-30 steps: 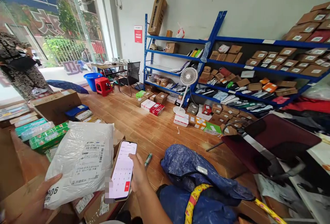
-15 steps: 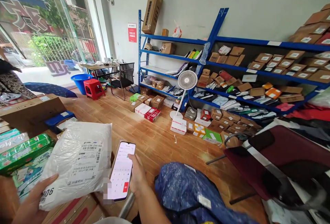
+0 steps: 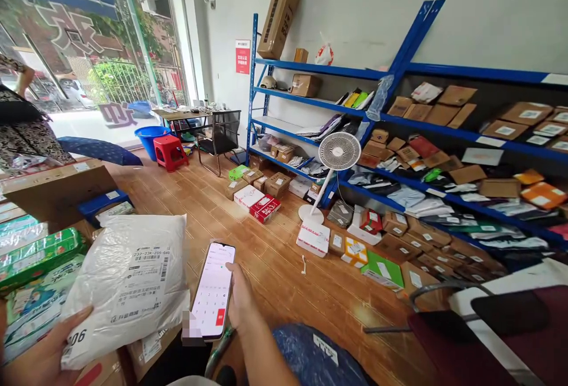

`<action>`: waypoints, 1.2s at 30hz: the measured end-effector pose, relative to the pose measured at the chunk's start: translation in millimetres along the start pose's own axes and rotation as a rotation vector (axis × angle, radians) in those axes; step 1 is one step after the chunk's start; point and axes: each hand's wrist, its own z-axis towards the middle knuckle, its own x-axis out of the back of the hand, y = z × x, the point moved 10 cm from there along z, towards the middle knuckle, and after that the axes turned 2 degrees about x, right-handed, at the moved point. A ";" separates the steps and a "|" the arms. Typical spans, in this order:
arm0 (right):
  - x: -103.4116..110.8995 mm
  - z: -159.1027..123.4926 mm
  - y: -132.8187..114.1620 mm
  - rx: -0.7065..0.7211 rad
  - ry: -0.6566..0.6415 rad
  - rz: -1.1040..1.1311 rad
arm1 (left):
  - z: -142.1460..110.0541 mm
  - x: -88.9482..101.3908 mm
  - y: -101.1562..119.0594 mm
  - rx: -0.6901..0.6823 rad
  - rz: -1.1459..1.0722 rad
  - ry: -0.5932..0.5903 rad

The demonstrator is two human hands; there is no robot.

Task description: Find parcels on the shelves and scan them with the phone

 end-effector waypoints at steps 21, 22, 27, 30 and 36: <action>-46.6 196.9 -110.2 0.136 -0.170 0.032 | 200.6 -194.6 34.4 0.136 -0.170 -0.199; -58.2 216.3 -116.6 0.131 -0.181 0.031 | 217.1 -207.6 40.9 0.143 -0.179 -0.204; -114.8 314.0 -142.5 0.099 -0.207 0.011 | 290.5 -254.8 87.3 0.155 -0.231 -0.123; -134.6 369.9 -152.1 0.084 -0.175 -0.011 | 320.7 -277.8 127.6 0.099 -0.269 -0.067; -168.1 477.3 -169.4 0.070 -0.113 -0.046 | 390.8 -310.2 177.4 0.069 -0.380 0.062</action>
